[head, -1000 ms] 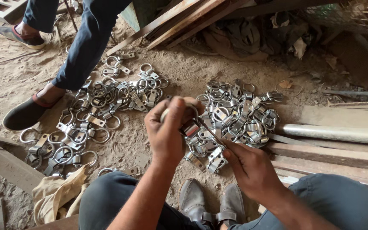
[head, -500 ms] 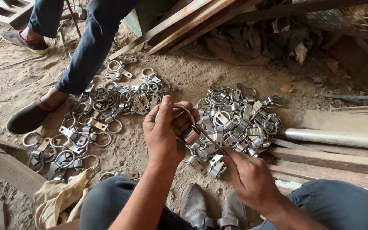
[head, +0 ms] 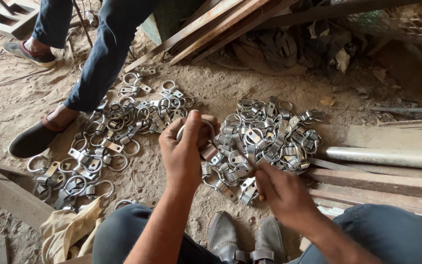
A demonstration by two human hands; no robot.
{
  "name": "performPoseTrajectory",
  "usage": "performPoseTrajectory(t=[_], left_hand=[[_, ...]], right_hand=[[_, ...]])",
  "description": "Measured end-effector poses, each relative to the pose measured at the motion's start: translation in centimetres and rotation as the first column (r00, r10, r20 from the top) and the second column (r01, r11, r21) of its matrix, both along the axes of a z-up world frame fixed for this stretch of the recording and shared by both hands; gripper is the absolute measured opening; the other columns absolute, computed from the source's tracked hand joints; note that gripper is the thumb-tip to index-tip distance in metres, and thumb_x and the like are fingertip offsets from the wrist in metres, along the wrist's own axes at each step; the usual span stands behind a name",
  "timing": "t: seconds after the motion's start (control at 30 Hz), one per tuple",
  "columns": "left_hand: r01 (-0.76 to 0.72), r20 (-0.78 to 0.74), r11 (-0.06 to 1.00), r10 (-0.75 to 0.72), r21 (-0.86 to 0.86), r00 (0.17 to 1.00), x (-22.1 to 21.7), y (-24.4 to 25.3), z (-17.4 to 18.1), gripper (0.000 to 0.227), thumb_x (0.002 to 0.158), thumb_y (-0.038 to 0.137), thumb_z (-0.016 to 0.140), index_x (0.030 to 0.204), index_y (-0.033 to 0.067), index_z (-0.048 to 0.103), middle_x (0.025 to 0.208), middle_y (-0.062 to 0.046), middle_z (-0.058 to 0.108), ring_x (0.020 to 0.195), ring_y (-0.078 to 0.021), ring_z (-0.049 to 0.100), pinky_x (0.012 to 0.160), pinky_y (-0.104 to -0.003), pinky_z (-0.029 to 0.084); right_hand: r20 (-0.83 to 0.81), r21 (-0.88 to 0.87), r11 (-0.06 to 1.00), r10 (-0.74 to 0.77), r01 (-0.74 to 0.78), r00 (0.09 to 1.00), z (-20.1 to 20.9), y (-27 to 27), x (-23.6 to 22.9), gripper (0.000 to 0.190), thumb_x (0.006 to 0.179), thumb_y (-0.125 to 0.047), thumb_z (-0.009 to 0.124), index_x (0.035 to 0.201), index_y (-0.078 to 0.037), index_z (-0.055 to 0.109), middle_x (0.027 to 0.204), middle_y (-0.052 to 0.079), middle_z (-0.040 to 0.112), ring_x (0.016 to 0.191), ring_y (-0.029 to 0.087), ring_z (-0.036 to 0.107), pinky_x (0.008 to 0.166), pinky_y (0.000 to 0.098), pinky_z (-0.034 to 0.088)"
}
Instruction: The person sits on the ground and uses a wrench to tighten bolts on metal shackles. They pick up individual shackles from a pile, secure them with the wrench, and place them back down.
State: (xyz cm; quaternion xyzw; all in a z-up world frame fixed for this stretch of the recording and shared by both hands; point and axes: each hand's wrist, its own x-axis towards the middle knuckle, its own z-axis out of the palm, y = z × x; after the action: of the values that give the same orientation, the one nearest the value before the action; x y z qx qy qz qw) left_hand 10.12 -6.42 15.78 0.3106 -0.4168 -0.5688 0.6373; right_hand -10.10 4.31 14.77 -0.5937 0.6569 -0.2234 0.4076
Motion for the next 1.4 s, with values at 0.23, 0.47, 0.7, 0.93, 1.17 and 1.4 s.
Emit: performPoseTrajectory(t=[0.23, 0.47, 0.7, 0.93, 1.17, 1.4], left_hand=[[0.516, -0.343, 0.822, -0.426, 0.239, 0.837, 0.6, 0.8, 2.5, 0.067, 0.105, 0.061, 0.034, 0.101, 0.0030, 0.069, 0.094, -0.018, 0.075, 0.089, -0.0293, 0.077, 0.085, -0.043, 0.064], [0.498, -0.165, 0.861, -0.478, 0.107, 0.862, -0.7, 1.3, 1.9, 0.065, 0.109, 0.051, 0.038, 0.103, -0.0034, 0.073, 0.091, -0.016, 0.077, 0.084, -0.0233, 0.074, 0.082, -0.038, 0.061], [0.304, 0.219, 0.949, -0.280, -0.081, 0.935, -1.0, 0.9, -0.5, 0.050, 0.114, 0.037, 0.047, 0.101, 0.0000, 0.078, 0.082, -0.007, 0.073, 0.070, -0.0093, 0.063, 0.064, -0.023, 0.049], [0.226, 0.446, 0.963, -0.139, -0.147, 0.884, -0.8, 1.3, -0.1, 0.047, 0.109, 0.041, 0.051, 0.097, 0.0055, 0.079, 0.073, -0.002, 0.073, 0.060, -0.0067, 0.060, 0.053, -0.023, 0.045], [0.264, 0.434, 0.921, -0.120, -0.288, 0.893, -1.2, 1.4, -1.7, 0.062, 0.110, 0.056, 0.041, 0.096, 0.0087, 0.078, 0.079, -0.003, 0.075, 0.058, -0.0075, 0.063, 0.049, -0.023, 0.050], [0.281, 0.245, 0.953, -0.247, -0.117, 0.938, -1.0, 0.7, -1.6, 0.081, 0.105, 0.071, 0.032, 0.094, 0.0014, 0.072, 0.084, -0.012, 0.076, 0.071, -0.0183, 0.076, 0.067, -0.033, 0.065]], right_hand=[[0.425, 0.129, 0.976, -0.213, 0.174, 0.880, 0.1, 0.2, -0.9, 0.049, 0.101, -0.043, 0.034, 0.126, -0.016, 0.066, 0.072, 0.008, 0.069, 0.061, 0.015, 0.070, 0.057, 0.0304, 0.061], [0.641, 0.263, 0.962, -0.226, 0.066, 0.733, -2.3, 0.8, -0.7, 0.040, 0.107, -0.034, 0.044, 0.119, -0.003, 0.067, 0.071, 0.012, 0.068, 0.058, 0.018, 0.065, 0.056, 0.0328, 0.055], [0.781, 0.360, 0.925, -0.369, 0.120, 0.504, -1.3, 0.8, -0.1, 0.032, 0.103, -0.033, 0.051, 0.105, -0.003, 0.061, 0.096, 0.015, 0.075, 0.058, 0.020, 0.062, 0.053, 0.0346, 0.051], [0.820, 0.413, 0.907, -0.411, 0.086, 0.398, -0.9, 1.2, -0.1, 0.033, 0.105, -0.036, 0.049, 0.096, -0.006, 0.059, 0.097, 0.019, 0.077, 0.056, 0.017, 0.060, 0.054, 0.0337, 0.051], [0.932, 0.270, 0.962, -0.273, 0.045, 0.238, 0.4, 1.2, -0.7, 0.028, 0.108, -0.034, 0.049, 0.096, -0.010, 0.057, 0.094, 0.019, 0.076, 0.059, 0.019, 0.067, 0.055, 0.0321, 0.054], [0.974, 0.144, 0.988, -0.134, -0.045, 0.181, 2.0, 1.4, -0.6, 0.033, 0.111, -0.039, 0.045, 0.095, -0.011, 0.052, 0.093, 0.024, 0.071, 0.069, 0.024, 0.072, 0.067, 0.0367, 0.059]])
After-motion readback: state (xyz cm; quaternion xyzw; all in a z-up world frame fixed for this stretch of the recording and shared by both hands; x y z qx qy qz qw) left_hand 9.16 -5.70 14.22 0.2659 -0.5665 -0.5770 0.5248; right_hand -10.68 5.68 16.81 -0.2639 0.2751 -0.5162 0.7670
